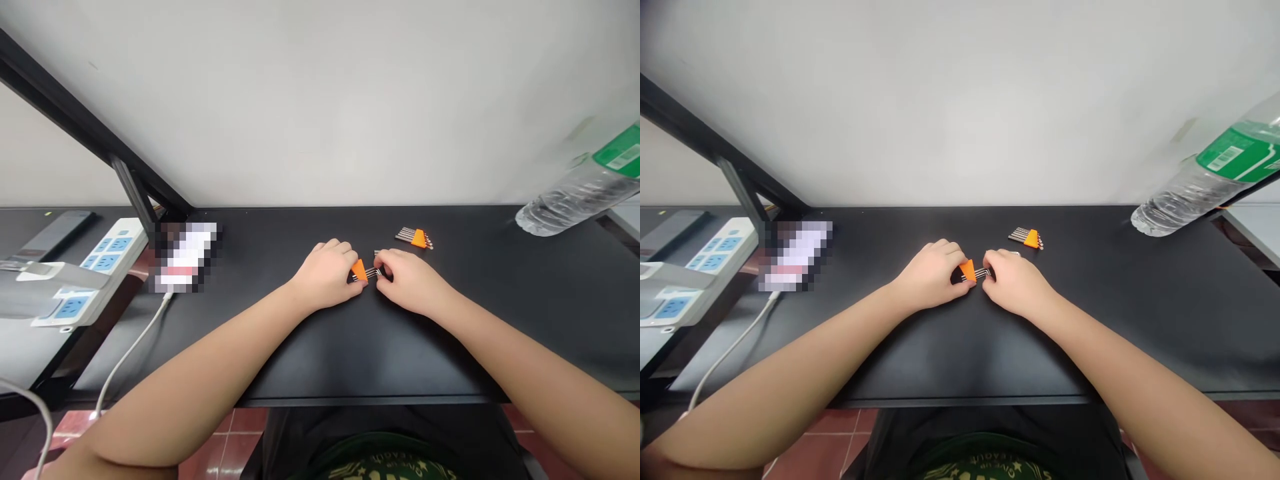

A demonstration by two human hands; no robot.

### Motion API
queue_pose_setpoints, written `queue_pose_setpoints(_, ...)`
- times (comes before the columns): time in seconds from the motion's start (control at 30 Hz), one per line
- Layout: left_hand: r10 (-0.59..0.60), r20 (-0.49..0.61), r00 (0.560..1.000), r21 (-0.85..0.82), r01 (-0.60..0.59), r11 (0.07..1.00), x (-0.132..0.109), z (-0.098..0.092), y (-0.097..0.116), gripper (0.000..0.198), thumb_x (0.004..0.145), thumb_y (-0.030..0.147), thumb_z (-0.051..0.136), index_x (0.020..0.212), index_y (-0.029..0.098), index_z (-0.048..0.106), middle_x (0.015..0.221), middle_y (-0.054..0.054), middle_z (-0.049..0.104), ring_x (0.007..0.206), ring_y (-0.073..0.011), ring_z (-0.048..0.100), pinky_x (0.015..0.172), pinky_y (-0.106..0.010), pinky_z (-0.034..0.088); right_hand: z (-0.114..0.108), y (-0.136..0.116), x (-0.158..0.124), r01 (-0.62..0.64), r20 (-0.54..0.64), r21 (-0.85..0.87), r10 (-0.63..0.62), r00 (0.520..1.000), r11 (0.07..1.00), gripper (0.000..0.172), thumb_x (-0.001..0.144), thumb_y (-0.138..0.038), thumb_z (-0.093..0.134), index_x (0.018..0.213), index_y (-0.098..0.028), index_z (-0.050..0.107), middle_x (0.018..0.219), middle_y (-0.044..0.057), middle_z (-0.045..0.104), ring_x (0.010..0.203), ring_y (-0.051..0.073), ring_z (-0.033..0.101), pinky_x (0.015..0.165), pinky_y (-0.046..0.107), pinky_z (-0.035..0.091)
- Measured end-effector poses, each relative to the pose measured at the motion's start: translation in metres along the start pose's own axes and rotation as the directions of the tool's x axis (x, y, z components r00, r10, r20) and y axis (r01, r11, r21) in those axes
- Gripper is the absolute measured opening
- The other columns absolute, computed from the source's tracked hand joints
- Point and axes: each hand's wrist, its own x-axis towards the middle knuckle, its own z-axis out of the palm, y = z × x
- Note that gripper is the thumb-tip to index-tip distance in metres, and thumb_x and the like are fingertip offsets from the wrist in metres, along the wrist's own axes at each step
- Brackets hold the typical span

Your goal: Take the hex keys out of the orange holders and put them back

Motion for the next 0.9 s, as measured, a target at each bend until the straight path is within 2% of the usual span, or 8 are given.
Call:
queue_pose_setpoints(0.13, 0.008, 0.002, 1.000, -0.016, -0.008, 1.000, -0.0001, -0.0003, 0.0007, 0.023, 0.085, 0.043, 0.069, 0.084, 0.021, 0.061, 0.091, -0.004, 0.064, 0.090, -0.0231, 0.057, 0.080, -0.038, 0.046, 0.0011, 0.0006, 0.0009, 0.060, -0.004, 0.000, -0.060, 0.998, 0.998, 0.008, 0.092, -0.024, 0.058, 0.098, -0.023, 0.064, 0.095, 0.004, 0.063, 0.075, 0.017, 0.058, 0.064, 0.030, 0.040)
queue_pose_setpoints(0.23, 0.001, 0.003, 1.000, -0.012, -0.001, 1.000, 0.0003, -0.0017, 0.0015, 0.021, 0.084, 0.040, 0.068, 0.084, 0.021, 0.060, 0.090, -0.004, 0.064, 0.090, -0.0228, 0.057, 0.079, -0.038, 0.046, 0.0019, 0.0006, 0.0008, 0.120, 0.010, -0.047, -0.120, 0.993, 0.992, 0.013, 0.094, -0.018, 0.053, 0.091, -0.022, 0.065, 0.095, 0.004, 0.062, 0.075, 0.016, 0.059, 0.064, 0.030, 0.039)
queue_pose_setpoints(0.37, -0.007, 0.000, 1.000, -0.005, 0.007, 1.000, 0.0009, -0.0018, 0.0008, 0.023, 0.085, 0.042, 0.068, 0.085, 0.021, 0.060, 0.090, -0.004, 0.064, 0.089, -0.0227, 0.057, 0.079, -0.038, 0.046, -0.0008, 0.0023, 0.0008, 0.139, 0.000, -0.123, -0.140, 0.990, 0.983, 0.016, 0.094, -0.016, 0.052, 0.086, -0.021, 0.065, 0.092, 0.003, 0.062, 0.073, 0.015, 0.058, 0.059, 0.029, 0.036)
queue_pose_setpoints(0.63, -0.019, -0.013, 1.000, -0.010, 0.019, 1.000, 0.0009, 0.0014, -0.0016, 0.025, 0.084, 0.044, 0.070, 0.088, 0.021, 0.061, 0.092, -0.004, 0.065, 0.091, -0.0232, 0.058, 0.080, -0.038, 0.046, -0.0041, 0.0033, 0.0013, 0.062, -0.023, -0.164, -0.067, 0.997, 0.984, 0.012, 0.092, -0.017, 0.053, 0.084, -0.022, 0.061, 0.089, 0.002, 0.062, 0.075, 0.015, 0.059, 0.057, 0.027, 0.032)
queue_pose_setpoints(0.9, -0.032, -0.012, 0.999, -0.021, 0.032, 0.999, 0.0020, 0.0020, -0.0007, 0.024, 0.083, 0.043, 0.070, 0.089, 0.021, 0.062, 0.094, -0.004, 0.066, 0.093, -0.0242, 0.059, 0.082, -0.039, 0.047, -0.0033, 0.0009, -0.0014, 0.017, -0.046, -0.280, -0.031, 0.998, 0.960, 0.012, 0.094, -0.022, 0.052, 0.086, -0.022, 0.061, 0.088, 0.002, 0.062, 0.065, 0.013, 0.054, 0.053, 0.028, 0.029)
